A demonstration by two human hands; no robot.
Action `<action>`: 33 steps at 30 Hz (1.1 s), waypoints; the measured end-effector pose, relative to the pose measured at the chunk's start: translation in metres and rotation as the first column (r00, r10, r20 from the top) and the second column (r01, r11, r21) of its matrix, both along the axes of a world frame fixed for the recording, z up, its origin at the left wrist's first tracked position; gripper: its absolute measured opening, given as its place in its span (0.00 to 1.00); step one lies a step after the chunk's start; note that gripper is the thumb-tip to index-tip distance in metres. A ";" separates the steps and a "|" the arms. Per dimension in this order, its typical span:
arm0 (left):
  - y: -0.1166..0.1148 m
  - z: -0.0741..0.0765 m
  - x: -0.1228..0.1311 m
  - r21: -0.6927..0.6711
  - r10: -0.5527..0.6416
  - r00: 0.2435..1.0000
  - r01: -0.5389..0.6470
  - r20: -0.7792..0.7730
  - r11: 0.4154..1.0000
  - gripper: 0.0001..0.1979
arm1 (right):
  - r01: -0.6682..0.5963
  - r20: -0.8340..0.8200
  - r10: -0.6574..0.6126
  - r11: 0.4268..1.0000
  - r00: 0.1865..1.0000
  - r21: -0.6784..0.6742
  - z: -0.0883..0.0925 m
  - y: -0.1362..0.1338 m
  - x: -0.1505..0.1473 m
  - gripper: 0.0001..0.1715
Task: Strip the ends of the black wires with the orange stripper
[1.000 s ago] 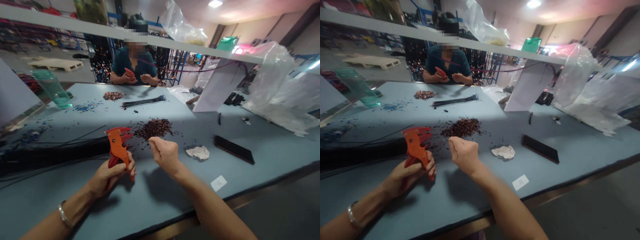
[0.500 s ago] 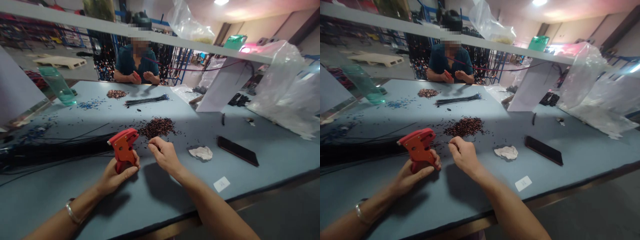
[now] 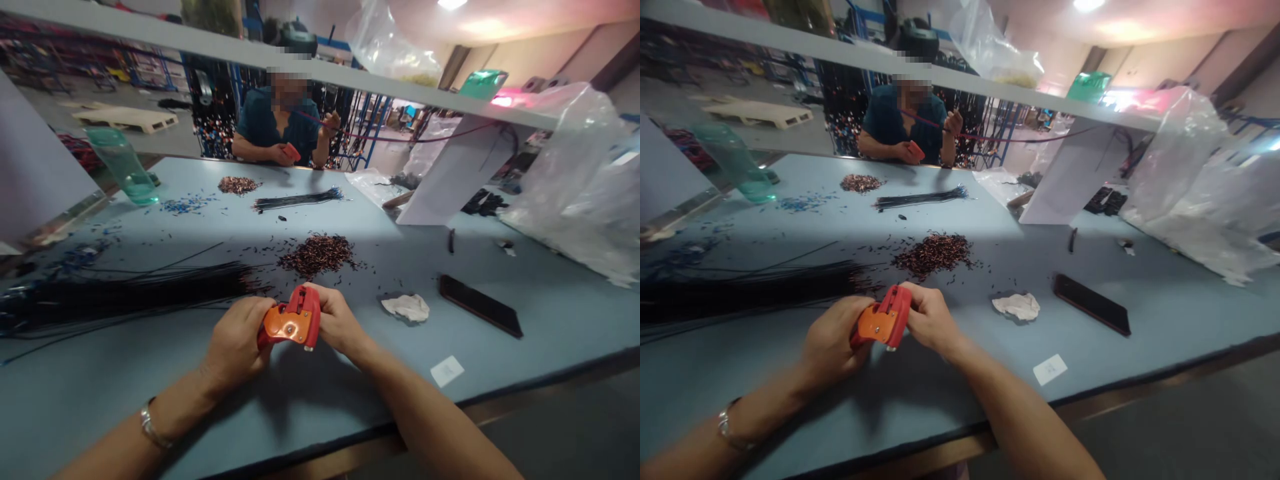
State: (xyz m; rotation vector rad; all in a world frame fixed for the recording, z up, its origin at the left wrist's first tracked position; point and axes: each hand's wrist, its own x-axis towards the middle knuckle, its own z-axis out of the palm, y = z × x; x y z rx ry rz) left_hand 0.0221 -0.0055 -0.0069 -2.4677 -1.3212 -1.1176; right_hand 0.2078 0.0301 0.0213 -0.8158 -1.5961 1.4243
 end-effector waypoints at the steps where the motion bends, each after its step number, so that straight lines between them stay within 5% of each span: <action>1: 0.000 0.000 0.000 0.013 0.010 1.000 -0.010 -0.015 1.000 0.13 | -0.010 0.005 0.010 1.000 1.000 0.000 -0.001 0.001 0.001 0.08; 33: -0.001 0.001 0.000 0.016 0.049 0.998 -0.048 -0.047 0.999 0.13 | -0.054 0.043 0.056 0.997 0.998 -0.050 -0.013 0.008 0.003 0.08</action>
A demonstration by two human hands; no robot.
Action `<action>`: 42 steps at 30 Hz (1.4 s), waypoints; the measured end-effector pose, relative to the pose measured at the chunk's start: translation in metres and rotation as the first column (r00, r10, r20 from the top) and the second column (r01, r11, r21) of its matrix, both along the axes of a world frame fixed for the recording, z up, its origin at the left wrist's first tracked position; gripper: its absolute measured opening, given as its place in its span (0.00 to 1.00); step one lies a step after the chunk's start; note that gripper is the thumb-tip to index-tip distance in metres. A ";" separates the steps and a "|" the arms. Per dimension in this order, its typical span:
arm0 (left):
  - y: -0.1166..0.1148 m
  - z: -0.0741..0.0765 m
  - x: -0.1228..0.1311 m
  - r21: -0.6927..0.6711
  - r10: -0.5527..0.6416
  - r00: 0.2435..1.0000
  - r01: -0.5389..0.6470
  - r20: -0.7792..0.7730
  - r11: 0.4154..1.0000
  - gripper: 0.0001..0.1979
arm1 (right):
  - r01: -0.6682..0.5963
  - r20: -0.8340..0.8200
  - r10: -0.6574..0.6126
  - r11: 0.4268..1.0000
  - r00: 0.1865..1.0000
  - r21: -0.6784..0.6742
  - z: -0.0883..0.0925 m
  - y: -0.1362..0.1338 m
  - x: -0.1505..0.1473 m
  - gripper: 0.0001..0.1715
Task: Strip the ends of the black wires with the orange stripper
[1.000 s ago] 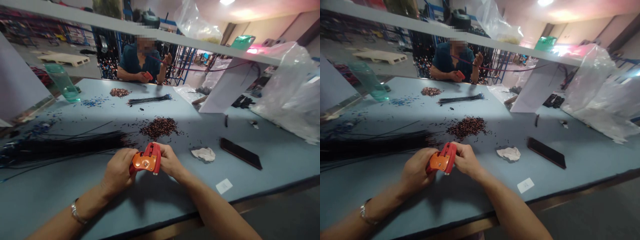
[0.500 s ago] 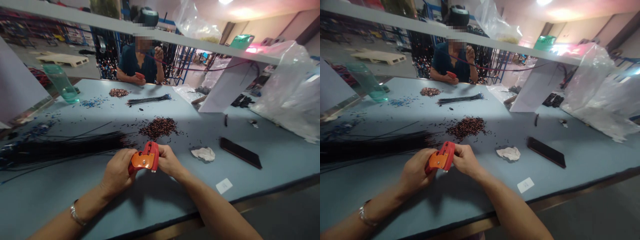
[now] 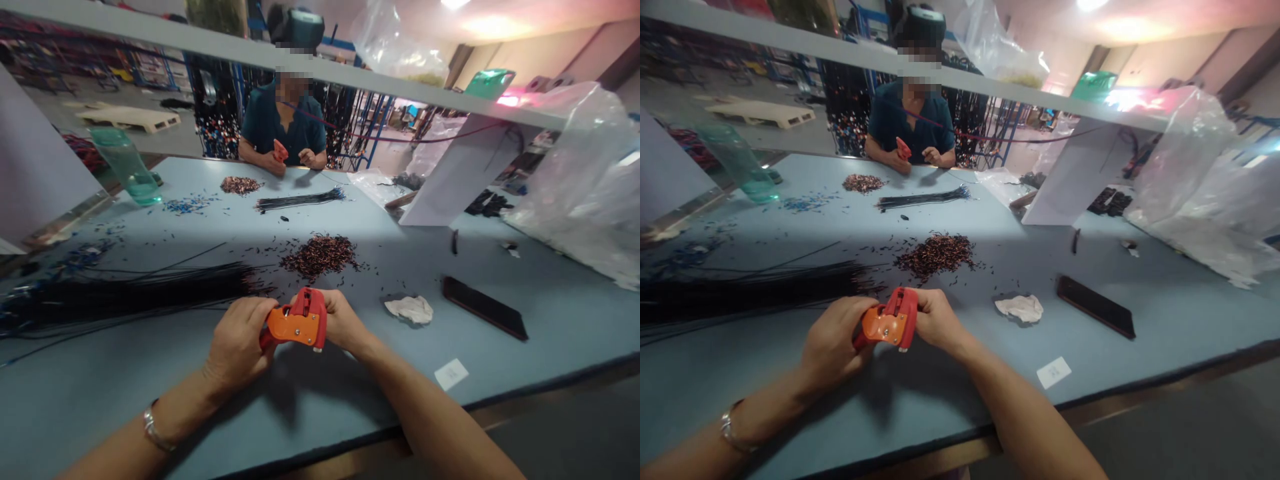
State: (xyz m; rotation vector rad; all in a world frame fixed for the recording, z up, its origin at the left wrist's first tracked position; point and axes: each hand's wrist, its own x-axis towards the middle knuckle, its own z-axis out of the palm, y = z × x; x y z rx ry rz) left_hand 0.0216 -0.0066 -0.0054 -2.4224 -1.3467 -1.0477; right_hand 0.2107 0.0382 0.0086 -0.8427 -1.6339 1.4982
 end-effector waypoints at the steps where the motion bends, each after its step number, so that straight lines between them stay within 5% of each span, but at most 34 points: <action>1: 0.000 0.000 0.000 0.002 0.000 1.000 0.000 -0.002 1.000 0.14 | -0.004 0.006 0.004 1.000 1.000 0.008 0.001 0.001 0.001 0.07; 15: -0.001 0.004 0.000 0.027 -0.030 0.999 0.030 0.027 0.999 0.14 | -0.128 -0.039 0.125 0.989 0.991 -0.077 0.006 0.004 0.007 0.06; 42: -0.001 0.005 -0.001 0.064 -0.042 0.998 0.045 -0.049 0.997 0.15 | -0.197 0.046 0.194 0.978 0.980 0.071 0.011 0.009 0.013 0.05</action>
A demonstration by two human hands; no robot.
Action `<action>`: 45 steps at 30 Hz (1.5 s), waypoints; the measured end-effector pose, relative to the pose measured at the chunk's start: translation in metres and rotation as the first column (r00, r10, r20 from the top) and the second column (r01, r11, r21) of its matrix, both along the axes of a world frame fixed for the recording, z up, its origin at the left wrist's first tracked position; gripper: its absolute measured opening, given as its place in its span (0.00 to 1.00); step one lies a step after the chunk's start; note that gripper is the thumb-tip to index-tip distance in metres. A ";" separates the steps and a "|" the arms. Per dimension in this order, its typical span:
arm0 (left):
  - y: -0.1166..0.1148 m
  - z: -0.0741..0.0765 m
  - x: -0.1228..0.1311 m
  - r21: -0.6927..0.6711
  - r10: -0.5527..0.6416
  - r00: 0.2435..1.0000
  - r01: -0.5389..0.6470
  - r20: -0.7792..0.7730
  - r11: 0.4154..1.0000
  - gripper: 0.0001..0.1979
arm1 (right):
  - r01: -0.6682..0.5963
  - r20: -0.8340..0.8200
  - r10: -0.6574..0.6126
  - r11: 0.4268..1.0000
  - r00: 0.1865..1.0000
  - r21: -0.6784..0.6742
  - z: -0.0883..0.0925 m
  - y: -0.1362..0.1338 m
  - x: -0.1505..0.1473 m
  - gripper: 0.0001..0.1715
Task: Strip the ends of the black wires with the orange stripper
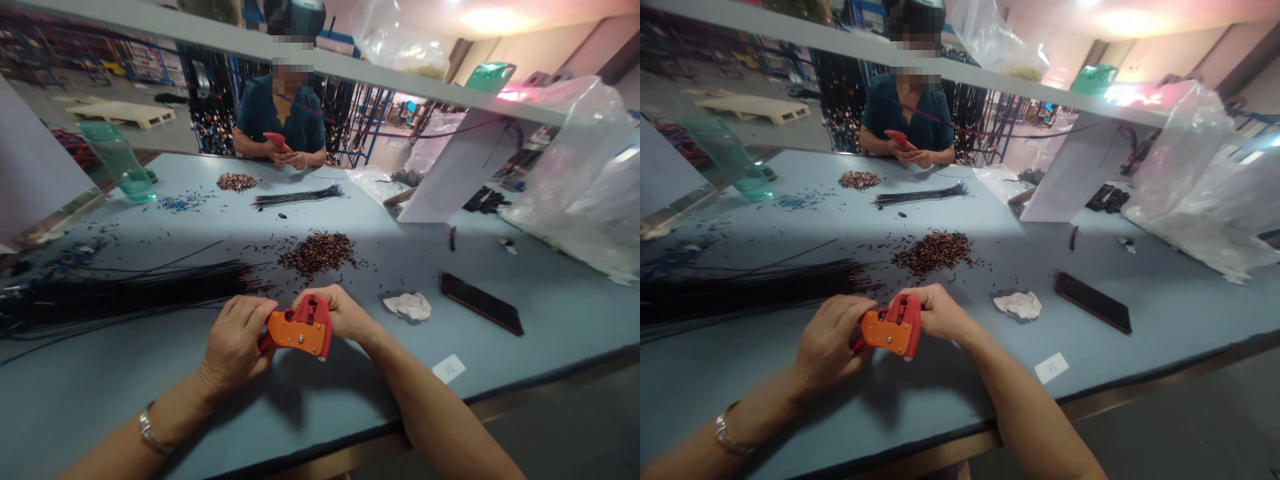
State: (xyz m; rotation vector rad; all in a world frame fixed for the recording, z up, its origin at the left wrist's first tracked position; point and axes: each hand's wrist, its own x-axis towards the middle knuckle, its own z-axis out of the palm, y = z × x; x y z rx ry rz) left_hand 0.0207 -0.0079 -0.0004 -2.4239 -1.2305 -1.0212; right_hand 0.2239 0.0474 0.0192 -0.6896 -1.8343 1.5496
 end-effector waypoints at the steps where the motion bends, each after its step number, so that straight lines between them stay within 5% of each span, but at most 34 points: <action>1: 0.000 0.000 0.000 -0.002 0.001 1.000 -0.001 -0.004 1.000 0.15 | -0.001 0.000 0.001 1.000 1.000 0.004 0.000 0.000 0.000 0.05; 24: 0.004 -0.007 -0.007 -0.028 0.024 0.999 -0.024 -0.024 0.999 0.07 | 0.048 -0.046 -0.056 0.986 0.997 -0.162 -0.009 -0.009 -0.014 0.05; 32: -0.002 -0.002 -0.002 -0.305 0.033 0.984 0.022 0.177 0.952 0.11 | -0.020 -0.119 0.003 0.989 0.993 -0.143 -0.004 -0.007 -0.014 0.16; 36: 0.000 0.004 -0.004 -0.565 0.214 0.899 0.043 0.382 0.824 0.14 | 0.022 -0.020 -0.024 0.995 0.999 -0.098 -0.001 -0.005 -0.010 0.13; 39: 0.004 0.010 -0.007 -0.692 0.259 0.753 0.337 0.606 0.638 0.13 | 0.109 0.005 -0.109 0.987 0.994 -0.119 -0.003 -0.003 -0.009 0.11; 42: 0.006 0.011 -0.007 -0.557 0.338 0.454 0.754 0.825 0.349 0.12 | 0.241 -0.032 -0.245 0.966 0.969 -0.096 -0.007 0.001 -0.009 0.10; 45: 0.006 0.008 -0.007 -0.357 0.472 0.271 0.928 0.839 0.102 0.13 | 0.322 -0.065 -0.325 0.945 0.944 -0.048 -0.008 0.004 -0.007 0.10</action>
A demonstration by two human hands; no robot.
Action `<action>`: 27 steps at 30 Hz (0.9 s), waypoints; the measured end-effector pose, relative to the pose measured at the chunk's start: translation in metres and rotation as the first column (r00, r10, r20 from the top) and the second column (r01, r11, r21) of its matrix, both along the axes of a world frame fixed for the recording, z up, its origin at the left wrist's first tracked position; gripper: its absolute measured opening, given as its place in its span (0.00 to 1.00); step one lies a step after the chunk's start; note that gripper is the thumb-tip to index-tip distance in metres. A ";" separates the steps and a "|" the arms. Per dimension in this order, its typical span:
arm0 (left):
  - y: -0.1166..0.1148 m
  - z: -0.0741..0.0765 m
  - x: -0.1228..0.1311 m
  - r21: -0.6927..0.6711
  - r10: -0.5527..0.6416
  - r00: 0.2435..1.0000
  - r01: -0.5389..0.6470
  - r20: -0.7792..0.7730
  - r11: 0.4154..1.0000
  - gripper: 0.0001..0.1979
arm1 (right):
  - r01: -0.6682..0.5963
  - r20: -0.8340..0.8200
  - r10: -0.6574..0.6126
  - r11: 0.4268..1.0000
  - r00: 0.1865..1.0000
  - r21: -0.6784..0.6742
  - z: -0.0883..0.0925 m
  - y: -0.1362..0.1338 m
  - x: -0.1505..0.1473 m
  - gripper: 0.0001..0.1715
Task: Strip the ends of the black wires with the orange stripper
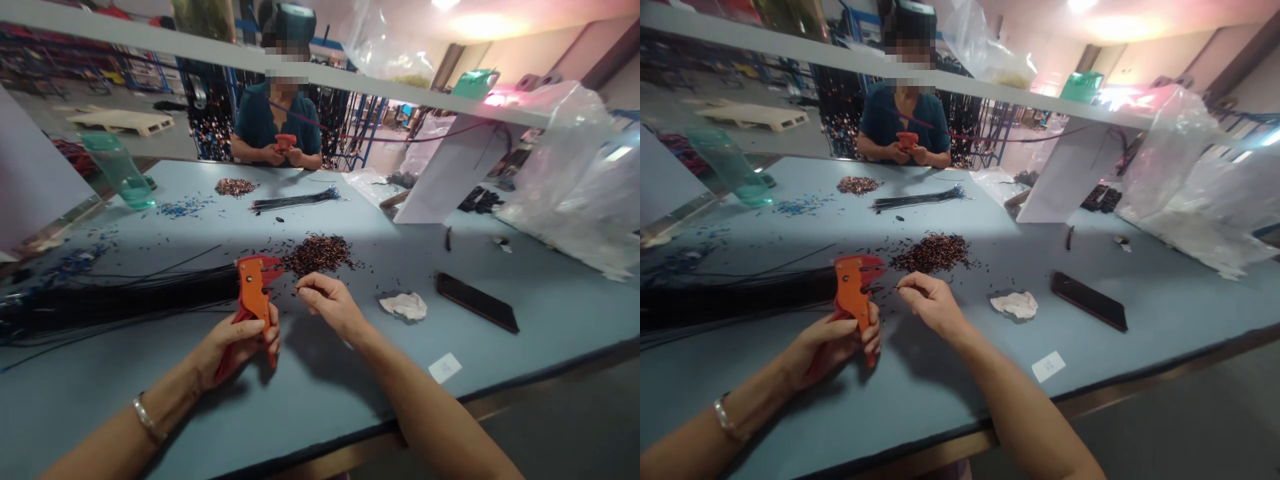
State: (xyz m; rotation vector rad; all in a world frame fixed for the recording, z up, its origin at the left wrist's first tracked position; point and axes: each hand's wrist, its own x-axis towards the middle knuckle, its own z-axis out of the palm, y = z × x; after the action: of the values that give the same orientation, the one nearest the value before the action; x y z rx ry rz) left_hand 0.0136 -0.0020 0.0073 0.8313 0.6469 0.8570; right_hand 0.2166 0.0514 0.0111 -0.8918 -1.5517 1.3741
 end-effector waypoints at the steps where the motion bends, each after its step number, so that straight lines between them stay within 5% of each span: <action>1: 0.000 -0.002 -0.001 -0.045 -0.038 0.998 0.040 0.048 0.998 0.13 | 0.015 0.005 -0.015 1.000 1.000 0.021 0.000 0.001 0.001 0.10; 7: 0.000 -0.005 -0.006 -0.110 -0.173 0.967 0.196 0.186 0.975 0.16 | 0.102 0.154 -0.131 0.978 0.979 0.182 0.007 0.001 0.005 0.12; 14: -0.001 0.000 -0.004 -0.093 -0.254 0.953 0.271 0.166 0.958 0.18 | 0.152 0.241 -0.299 0.861 0.923 0.486 0.013 -0.005 0.007 0.10; 27: -0.004 -0.005 -0.005 -0.088 -0.291 0.951 0.300 0.103 0.950 0.19 | 0.119 0.254 -0.321 0.802 0.912 0.586 0.012 -0.009 0.006 0.09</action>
State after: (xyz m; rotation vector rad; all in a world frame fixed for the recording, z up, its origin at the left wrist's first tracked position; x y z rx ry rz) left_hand 0.0081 -0.0058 0.0019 0.7692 0.4684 0.5796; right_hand 0.2228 0.0426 0.0233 -0.9272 -1.9002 0.5408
